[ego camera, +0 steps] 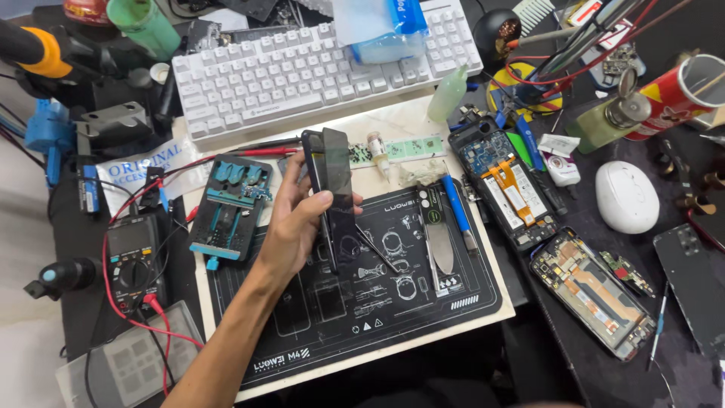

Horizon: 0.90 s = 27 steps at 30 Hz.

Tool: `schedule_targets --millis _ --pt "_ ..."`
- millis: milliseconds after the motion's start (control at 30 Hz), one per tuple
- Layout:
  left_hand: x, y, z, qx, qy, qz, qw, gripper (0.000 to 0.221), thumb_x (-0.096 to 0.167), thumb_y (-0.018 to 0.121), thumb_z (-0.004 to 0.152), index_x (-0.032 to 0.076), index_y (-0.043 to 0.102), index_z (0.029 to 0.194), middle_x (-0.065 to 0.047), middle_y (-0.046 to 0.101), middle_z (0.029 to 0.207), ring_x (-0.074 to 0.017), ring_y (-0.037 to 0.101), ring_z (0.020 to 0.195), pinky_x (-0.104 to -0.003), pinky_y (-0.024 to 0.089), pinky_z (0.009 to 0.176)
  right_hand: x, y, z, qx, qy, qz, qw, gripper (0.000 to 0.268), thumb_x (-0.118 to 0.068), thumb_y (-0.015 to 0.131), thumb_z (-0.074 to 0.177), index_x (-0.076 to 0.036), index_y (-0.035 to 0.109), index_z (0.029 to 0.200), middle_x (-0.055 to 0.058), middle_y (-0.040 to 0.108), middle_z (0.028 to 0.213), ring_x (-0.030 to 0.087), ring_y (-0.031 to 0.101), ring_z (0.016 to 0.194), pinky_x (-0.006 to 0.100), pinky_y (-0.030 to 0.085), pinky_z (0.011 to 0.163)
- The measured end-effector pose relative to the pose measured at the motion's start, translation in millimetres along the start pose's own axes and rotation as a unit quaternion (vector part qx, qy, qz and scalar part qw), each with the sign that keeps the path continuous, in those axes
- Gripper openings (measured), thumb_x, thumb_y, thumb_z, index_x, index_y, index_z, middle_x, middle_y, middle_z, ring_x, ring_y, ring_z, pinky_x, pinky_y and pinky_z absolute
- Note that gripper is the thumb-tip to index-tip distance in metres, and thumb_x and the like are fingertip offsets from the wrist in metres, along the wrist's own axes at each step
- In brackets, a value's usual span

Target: The person removes the back cover of a phone using a thin prying tool and then unscrews the internal shielding plate with a blue-handled screwdriver.

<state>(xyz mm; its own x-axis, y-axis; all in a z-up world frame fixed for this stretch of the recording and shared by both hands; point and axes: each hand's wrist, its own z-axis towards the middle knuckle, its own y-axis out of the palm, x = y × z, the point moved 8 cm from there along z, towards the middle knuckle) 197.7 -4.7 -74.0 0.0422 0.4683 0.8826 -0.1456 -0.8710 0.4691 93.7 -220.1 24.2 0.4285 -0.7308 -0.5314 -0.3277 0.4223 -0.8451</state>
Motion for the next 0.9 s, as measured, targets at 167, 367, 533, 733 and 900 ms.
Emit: schedule_targets --millis 167,367,533,733,900 --pt "1 4 -2 -0.030 0.023 0.003 0.999 0.072 0.016 0.064 0.090 0.002 0.028 0.151 -0.022 0.062 0.120 -0.0313 0.072 0.104 -0.048 0.064 0.093 2 21 2 -0.070 -0.034 0.079 0.994 0.057 -0.042 0.082 0.081 -0.006 0.059 0.117 0.012 0.062 0.106 0.024 0.063 0.094 0.038 0.051 0.081" --pt "3 5 -8 -0.045 0.031 -0.011 0.998 0.076 0.012 0.066 0.090 0.004 0.024 0.153 -0.025 0.062 0.121 -0.0322 0.070 0.108 -0.050 0.062 0.099 -21 36 0 -0.074 -0.040 0.197 0.977 0.064 -0.037 0.082 0.082 -0.006 0.051 0.128 0.012 0.058 0.121 0.023 0.061 0.108 0.037 0.050 0.092" --pt "5 16 -11 -0.067 0.044 -0.001 0.997 0.087 0.006 0.070 0.087 0.011 0.016 0.155 -0.023 0.058 0.128 -0.0324 0.069 0.112 -0.049 0.060 0.102 -6 44 47 -0.016 0.007 0.319 0.947 0.071 -0.033 0.082 0.083 -0.007 0.044 0.137 0.011 0.054 0.134 0.022 0.059 0.121 0.037 0.050 0.101" --pt "-1 21 -20 -0.077 0.026 0.001 0.997 0.093 0.001 0.075 0.088 0.012 0.018 0.161 -0.020 0.047 0.144 -0.0290 0.060 0.129 -0.042 0.053 0.110 11 61 79 0.023 0.010 0.427 0.904 0.082 -0.027 0.081 0.084 -0.009 0.033 0.148 0.015 0.055 0.139 0.026 0.060 0.126 0.041 0.050 0.108" --pt "3 21 -18 -0.089 0.020 0.022 0.996 0.092 0.004 0.077 0.089 0.012 0.022 0.162 -0.019 0.045 0.146 -0.0293 0.062 0.123 -0.040 0.056 0.105 17 66 81 -0.018 0.038 0.448 0.893 0.083 -0.024 0.080 0.084 -0.012 0.034 0.152 0.017 0.059 0.134 0.027 0.066 0.123 0.043 0.052 0.111"
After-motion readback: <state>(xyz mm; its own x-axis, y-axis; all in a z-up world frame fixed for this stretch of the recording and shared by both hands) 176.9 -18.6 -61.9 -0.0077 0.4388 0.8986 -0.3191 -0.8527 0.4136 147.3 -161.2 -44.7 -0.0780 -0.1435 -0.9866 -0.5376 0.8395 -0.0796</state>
